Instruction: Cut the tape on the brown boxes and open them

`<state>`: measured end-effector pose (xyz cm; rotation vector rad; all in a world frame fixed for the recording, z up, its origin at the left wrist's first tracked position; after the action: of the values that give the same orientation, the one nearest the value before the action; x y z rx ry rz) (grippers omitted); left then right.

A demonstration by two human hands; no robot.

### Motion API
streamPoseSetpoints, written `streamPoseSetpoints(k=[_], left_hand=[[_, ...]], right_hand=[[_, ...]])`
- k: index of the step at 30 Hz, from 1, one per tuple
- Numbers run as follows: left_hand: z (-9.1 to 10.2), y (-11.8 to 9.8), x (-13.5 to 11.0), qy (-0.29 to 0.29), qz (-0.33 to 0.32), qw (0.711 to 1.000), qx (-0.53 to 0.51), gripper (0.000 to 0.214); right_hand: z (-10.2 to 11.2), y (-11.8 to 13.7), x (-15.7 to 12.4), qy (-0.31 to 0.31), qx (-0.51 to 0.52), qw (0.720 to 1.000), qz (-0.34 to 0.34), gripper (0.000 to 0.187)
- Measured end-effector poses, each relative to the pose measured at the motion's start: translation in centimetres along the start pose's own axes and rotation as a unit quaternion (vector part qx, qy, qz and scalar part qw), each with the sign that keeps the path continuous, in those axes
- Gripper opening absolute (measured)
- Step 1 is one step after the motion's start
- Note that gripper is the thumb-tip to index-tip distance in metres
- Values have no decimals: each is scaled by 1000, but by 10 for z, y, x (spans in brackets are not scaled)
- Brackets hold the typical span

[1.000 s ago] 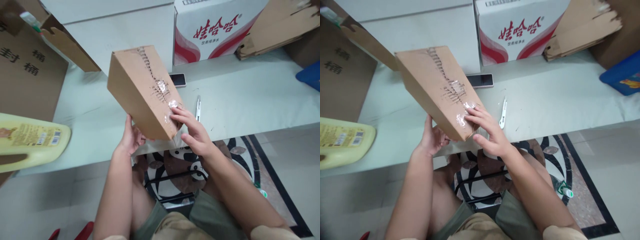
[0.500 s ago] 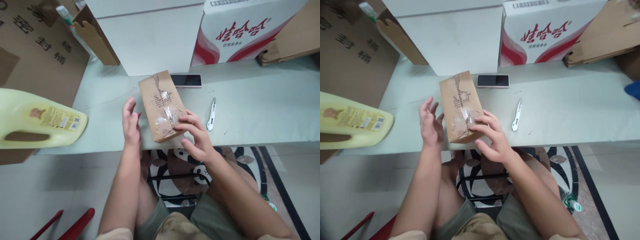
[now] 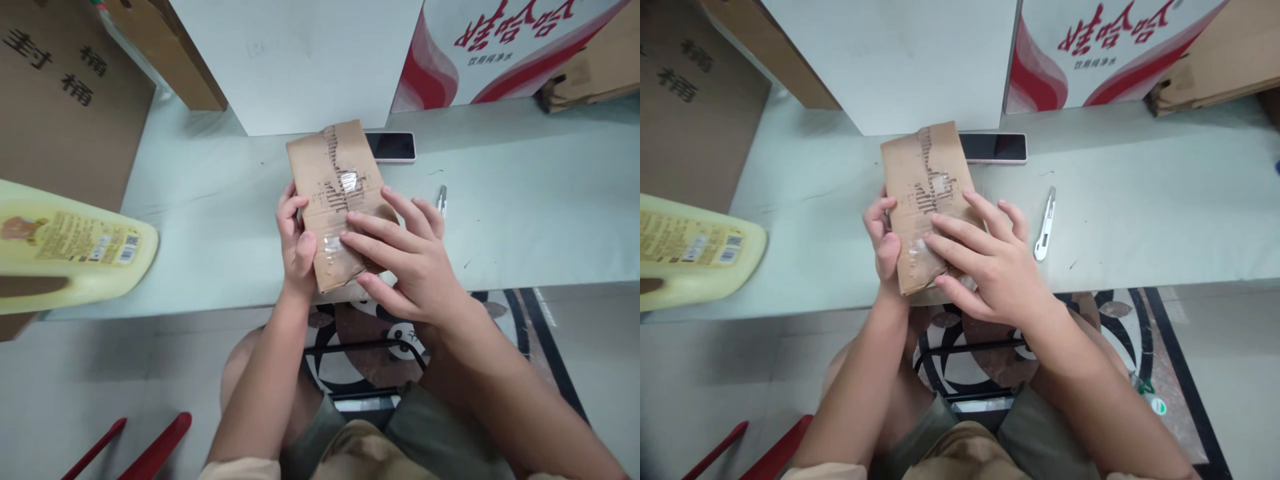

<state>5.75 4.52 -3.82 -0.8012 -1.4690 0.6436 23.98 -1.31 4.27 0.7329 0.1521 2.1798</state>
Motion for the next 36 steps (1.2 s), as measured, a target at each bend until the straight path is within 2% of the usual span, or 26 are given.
streamPoseSetpoints(k=[4,8,14,23,25,27,29,31,33,36], left_hand=[[2,1,-1,14,2,1000,23,48],[4,-1,0,19,0,998,52,50],[0,-2,0,27,13,999,31,48],[3,5,-3,10,19,1000,22,49],[4,5,-2,3,18,999,28,51],[5,6,-2,-5,15,999,34,52],[5,8,-2,-14,17,999,38,52],[5,11,-2,-22,19,999,41,53],[4,13,-2,-31,17,998,42,53],[1,14,-1,-39,11,998,40,52]], right_hand=[[2,-4,-3,-7,-25,1000,-17,37],[-2,-6,-4,-11,-44,997,-63,32],[-5,0,-2,-47,-25,993,-101,27],[-8,-11,-8,-112,90,990,-7,38],[-3,-22,-19,-150,66,986,-37,37],[4,-40,-34,-176,-6,974,-141,34],[6,-61,-50,-134,-94,950,-268,35],[4,-78,-63,-41,-153,924,-349,44],[-2,-90,-71,53,-165,907,-384,50],[-11,-98,-73,139,-135,893,-405,45]])
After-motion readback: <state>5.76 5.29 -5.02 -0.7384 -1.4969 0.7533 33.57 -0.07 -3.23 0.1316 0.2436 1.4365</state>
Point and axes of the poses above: each hand's wrist, its own x-axis towards the middle knuckle, its own z-axis out of the back of the hand, y = z × x, the point moved 5 cm from there along x, towards the middle knuckle, and after that the axes turned 8 degrees about y, right-handed, at the moved point
